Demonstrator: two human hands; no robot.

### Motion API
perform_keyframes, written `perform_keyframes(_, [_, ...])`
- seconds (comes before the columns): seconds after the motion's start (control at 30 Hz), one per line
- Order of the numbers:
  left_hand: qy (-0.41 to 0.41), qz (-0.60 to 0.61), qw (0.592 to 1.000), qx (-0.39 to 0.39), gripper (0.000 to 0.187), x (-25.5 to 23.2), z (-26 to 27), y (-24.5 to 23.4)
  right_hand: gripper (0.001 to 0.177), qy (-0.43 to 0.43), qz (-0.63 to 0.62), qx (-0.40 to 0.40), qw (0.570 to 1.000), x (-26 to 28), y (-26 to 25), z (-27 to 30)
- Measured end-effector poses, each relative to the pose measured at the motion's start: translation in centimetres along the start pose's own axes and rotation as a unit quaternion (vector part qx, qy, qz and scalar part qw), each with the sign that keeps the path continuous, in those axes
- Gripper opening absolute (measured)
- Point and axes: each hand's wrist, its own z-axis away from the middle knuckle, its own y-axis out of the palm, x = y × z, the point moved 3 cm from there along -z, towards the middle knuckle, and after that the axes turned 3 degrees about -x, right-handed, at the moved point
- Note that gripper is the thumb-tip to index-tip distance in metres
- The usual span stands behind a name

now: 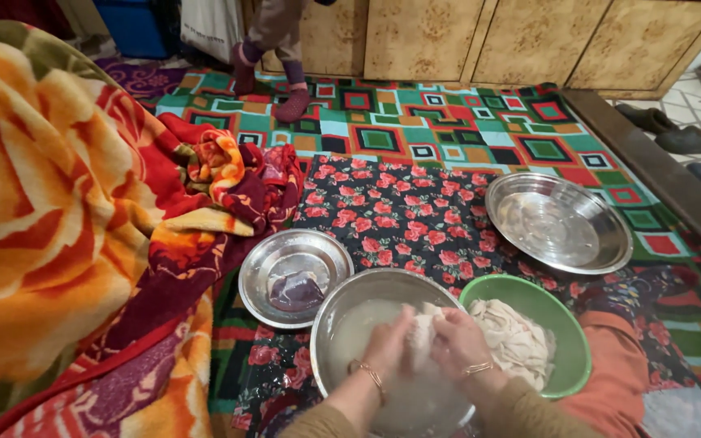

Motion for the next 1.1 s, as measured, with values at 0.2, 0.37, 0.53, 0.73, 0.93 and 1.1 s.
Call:
perform_keyframes(0.2, [0.001,0.108,0.993,0.055,0.033,0.6,-0.6,0.1,0.051,-0.009,-0.143,-0.122,0.982,2.2,1.0,2.2])
perform_keyframes(0.37, [0.086,-0.044,0.981,0.170,0.017,-2.5,2.7,0.1,0.047,-0.249,0.351,-0.007,0.903,2.8,0.1,2.9])
perform_keyframes(0.53, [0.063,-0.083,0.994,0.027,0.062,-3.7,2.7,-0.4,0.061,-0.062,0.367,-0.001,0.928,4.3,5.8,9.9])
perform_keyframes(0.73, [0.148,-0.334,0.929,-0.056,0.065,-1.4,0.2,-2.9,0.044,-0.080,0.378,-0.022,0.922,-0.1,1.8,7.6])
perform_keyframes(0.93, [0.082,-0.297,0.944,-0.118,0.059,-0.1,-1.7,-4.9,0.041,-0.162,0.411,-0.036,0.896,2.0,-1.9,6.5])
perform_keyframes(1.1, [0.025,-0.284,0.945,-0.161,0.061,2.5,-4.1,-4.0,0.049,-0.069,0.190,-0.097,0.975,5.5,-0.6,7.6])
